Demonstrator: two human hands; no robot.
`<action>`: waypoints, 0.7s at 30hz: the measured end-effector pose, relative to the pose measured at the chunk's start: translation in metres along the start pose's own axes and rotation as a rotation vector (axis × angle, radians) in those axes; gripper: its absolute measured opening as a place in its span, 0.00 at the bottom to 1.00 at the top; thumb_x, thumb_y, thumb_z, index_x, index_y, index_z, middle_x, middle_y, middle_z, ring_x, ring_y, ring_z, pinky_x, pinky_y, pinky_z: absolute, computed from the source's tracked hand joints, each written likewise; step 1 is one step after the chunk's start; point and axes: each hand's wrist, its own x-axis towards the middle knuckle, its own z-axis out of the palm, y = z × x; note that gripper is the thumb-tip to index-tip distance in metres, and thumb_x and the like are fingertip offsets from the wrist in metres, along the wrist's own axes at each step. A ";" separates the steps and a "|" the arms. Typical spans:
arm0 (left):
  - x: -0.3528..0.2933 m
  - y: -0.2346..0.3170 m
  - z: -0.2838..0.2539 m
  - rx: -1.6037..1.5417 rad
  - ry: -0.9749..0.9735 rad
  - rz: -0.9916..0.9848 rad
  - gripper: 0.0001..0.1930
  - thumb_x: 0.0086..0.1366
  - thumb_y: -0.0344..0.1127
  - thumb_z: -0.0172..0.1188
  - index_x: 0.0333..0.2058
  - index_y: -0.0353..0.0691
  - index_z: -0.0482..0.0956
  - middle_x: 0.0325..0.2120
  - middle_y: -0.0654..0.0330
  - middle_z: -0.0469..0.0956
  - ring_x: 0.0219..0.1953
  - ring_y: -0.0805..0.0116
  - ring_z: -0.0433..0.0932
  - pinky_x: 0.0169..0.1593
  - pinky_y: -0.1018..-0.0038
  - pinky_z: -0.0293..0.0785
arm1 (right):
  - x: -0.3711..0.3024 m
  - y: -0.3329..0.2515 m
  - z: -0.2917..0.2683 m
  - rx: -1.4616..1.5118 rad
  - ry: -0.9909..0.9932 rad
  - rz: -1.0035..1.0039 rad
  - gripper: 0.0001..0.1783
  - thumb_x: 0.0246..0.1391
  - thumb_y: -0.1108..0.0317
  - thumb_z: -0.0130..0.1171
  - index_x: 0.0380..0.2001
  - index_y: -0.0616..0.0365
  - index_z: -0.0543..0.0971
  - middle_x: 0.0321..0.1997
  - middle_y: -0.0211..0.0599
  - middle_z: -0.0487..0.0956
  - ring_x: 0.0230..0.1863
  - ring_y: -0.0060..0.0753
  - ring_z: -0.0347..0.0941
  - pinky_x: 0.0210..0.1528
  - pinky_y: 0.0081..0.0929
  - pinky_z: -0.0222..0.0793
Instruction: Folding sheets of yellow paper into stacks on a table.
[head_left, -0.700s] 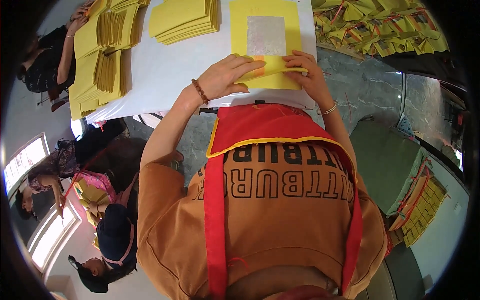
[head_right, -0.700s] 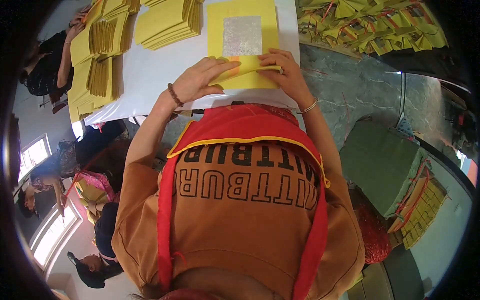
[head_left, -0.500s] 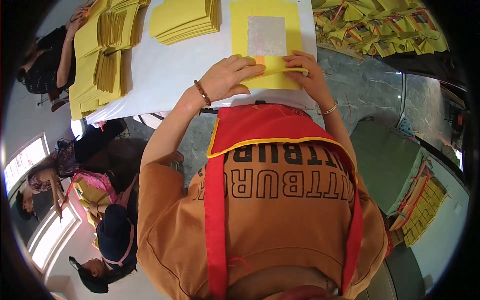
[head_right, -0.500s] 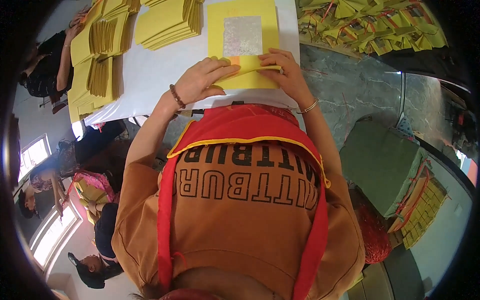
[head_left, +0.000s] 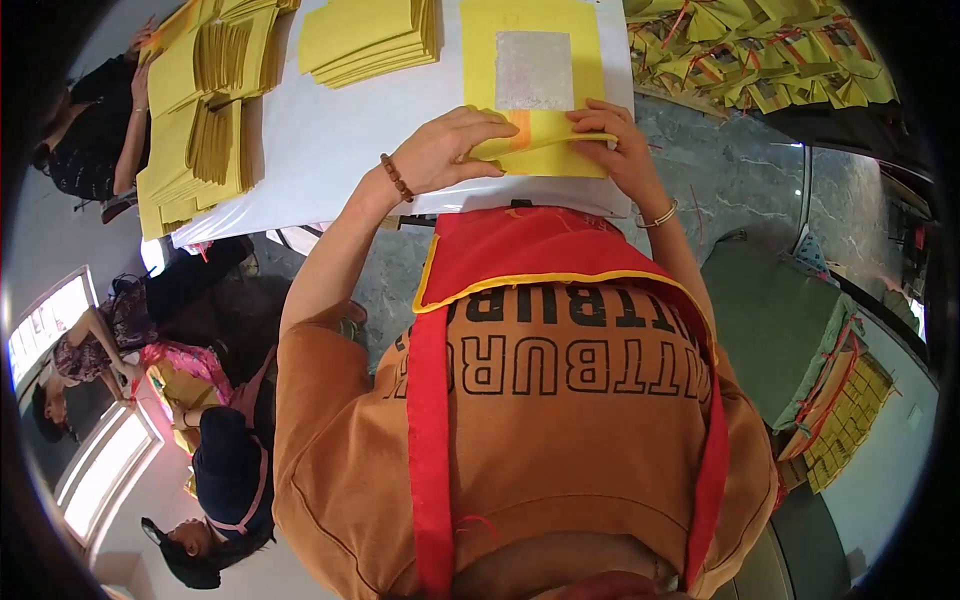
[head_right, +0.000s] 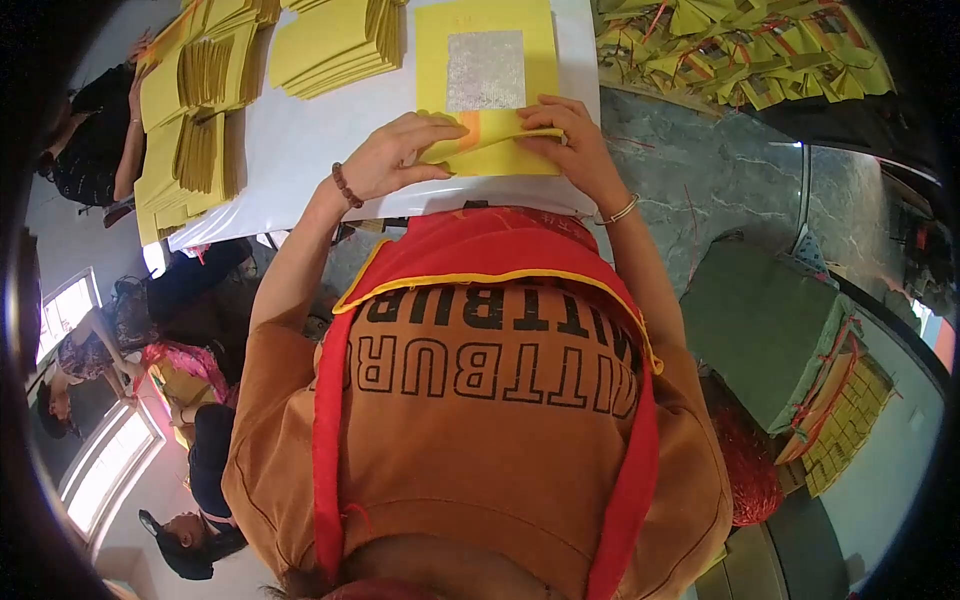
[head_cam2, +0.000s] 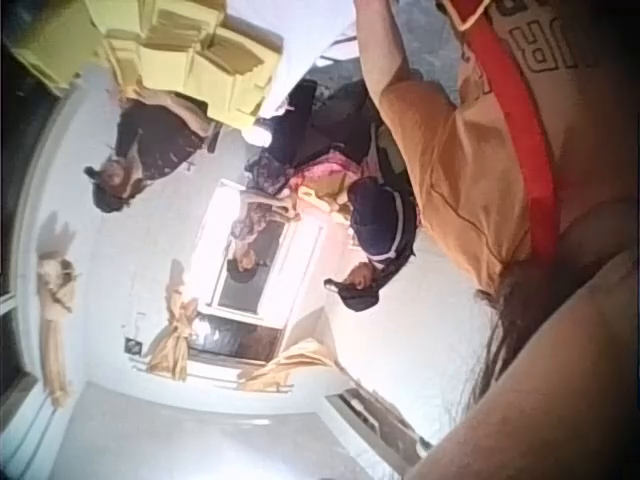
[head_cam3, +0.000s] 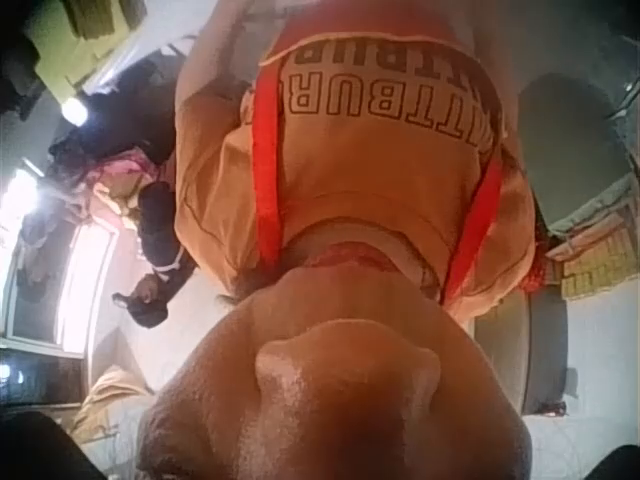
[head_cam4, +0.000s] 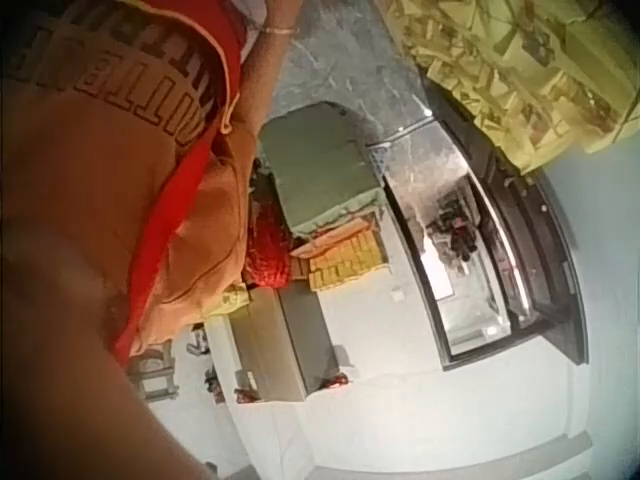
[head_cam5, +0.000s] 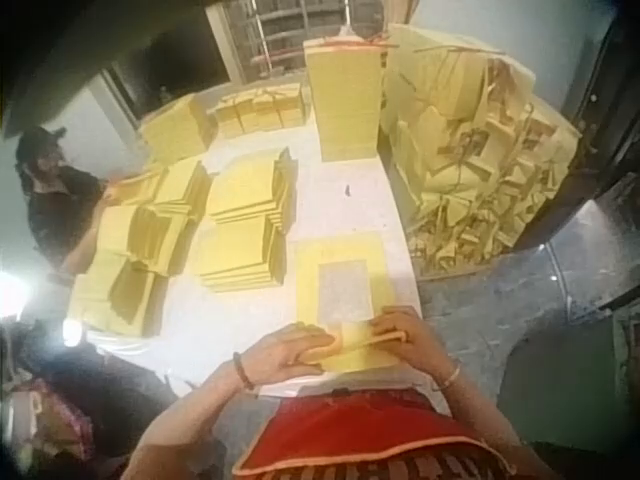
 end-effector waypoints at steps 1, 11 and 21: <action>0.000 0.000 0.000 -0.010 -0.004 -0.004 0.25 0.54 0.40 0.60 0.50 0.39 0.69 0.46 0.52 0.71 0.49 0.55 0.68 0.50 0.67 0.67 | 0.000 0.000 0.000 0.004 0.001 0.002 0.10 0.44 0.72 0.61 0.34 0.56 0.76 0.45 0.29 0.77 0.57 0.38 0.59 0.57 0.31 0.57; 0.003 0.026 0.004 0.506 -0.018 0.059 0.19 0.56 0.34 0.56 0.48 0.42 0.71 0.41 0.56 0.73 0.39 0.60 0.71 0.40 0.68 0.69 | -0.002 0.007 -0.005 0.021 -0.051 -0.011 0.17 0.42 0.70 0.62 0.40 0.55 0.75 0.49 0.30 0.74 0.58 0.37 0.58 0.59 0.31 0.54; 0.012 0.007 -0.001 0.111 0.180 -0.052 0.13 0.58 0.33 0.53 0.42 0.42 0.75 0.30 0.57 0.75 0.34 0.59 0.72 0.39 0.70 0.69 | 0.003 0.010 -0.005 0.129 0.029 0.017 0.21 0.40 0.72 0.64 0.42 0.55 0.74 0.49 0.34 0.73 0.55 0.35 0.63 0.58 0.29 0.57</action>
